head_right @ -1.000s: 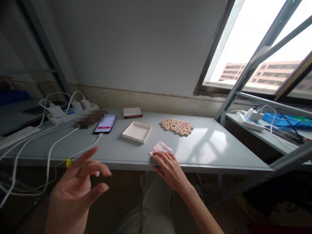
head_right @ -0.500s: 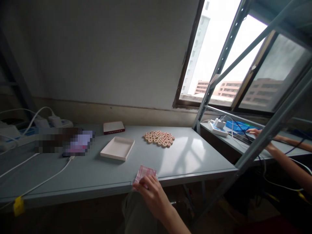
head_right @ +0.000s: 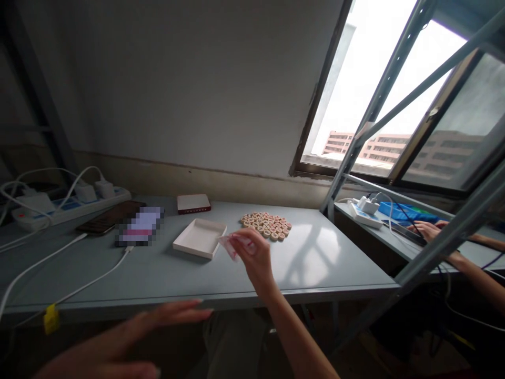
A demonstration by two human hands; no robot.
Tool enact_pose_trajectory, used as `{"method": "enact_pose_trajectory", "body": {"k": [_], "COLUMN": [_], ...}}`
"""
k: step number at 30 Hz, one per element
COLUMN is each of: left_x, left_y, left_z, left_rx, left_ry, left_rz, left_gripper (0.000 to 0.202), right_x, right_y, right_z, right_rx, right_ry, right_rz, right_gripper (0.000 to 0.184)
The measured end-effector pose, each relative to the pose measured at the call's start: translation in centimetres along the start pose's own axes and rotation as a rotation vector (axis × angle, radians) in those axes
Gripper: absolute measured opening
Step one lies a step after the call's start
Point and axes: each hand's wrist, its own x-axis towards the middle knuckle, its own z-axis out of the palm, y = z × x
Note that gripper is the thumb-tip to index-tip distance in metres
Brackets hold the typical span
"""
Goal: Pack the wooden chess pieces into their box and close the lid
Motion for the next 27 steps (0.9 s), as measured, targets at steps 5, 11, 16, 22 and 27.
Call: {"method": "enact_pose_trajectory", "body": {"k": [5,11,16,22,27], "left_x": [10.7,19.3,20.8,20.8,20.3], "left_y": [1.1,-5.0,-8.7,-10.8,-9.9], "left_z": [-6.8,-9.6,-10.9,-10.6,-10.5], "left_rx": [-0.056,0.384,0.430,0.297,0.265], "left_ry": [0.199,0.055,-0.097,-0.070,-0.011], "left_rz": [0.222,0.042,-0.019,-0.025,0.010], "left_gripper": [0.031,0.042,0.045,0.031,0.037], "right_x": [5.5,8.5,9.6,9.2,8.6], "right_y": [2.1,6.2,8.4,8.8,10.0], "right_z": [3.2,6.7,8.1,7.9,7.9], "right_rx": [0.284,0.219,0.185,0.139,0.027], "right_ry": [-0.277,-0.480,-0.541,-0.633,-0.495], "right_rz": [0.252,0.325,0.353,0.243,0.113], "right_gripper": [0.021,0.024,0.028,0.035,0.040]}}
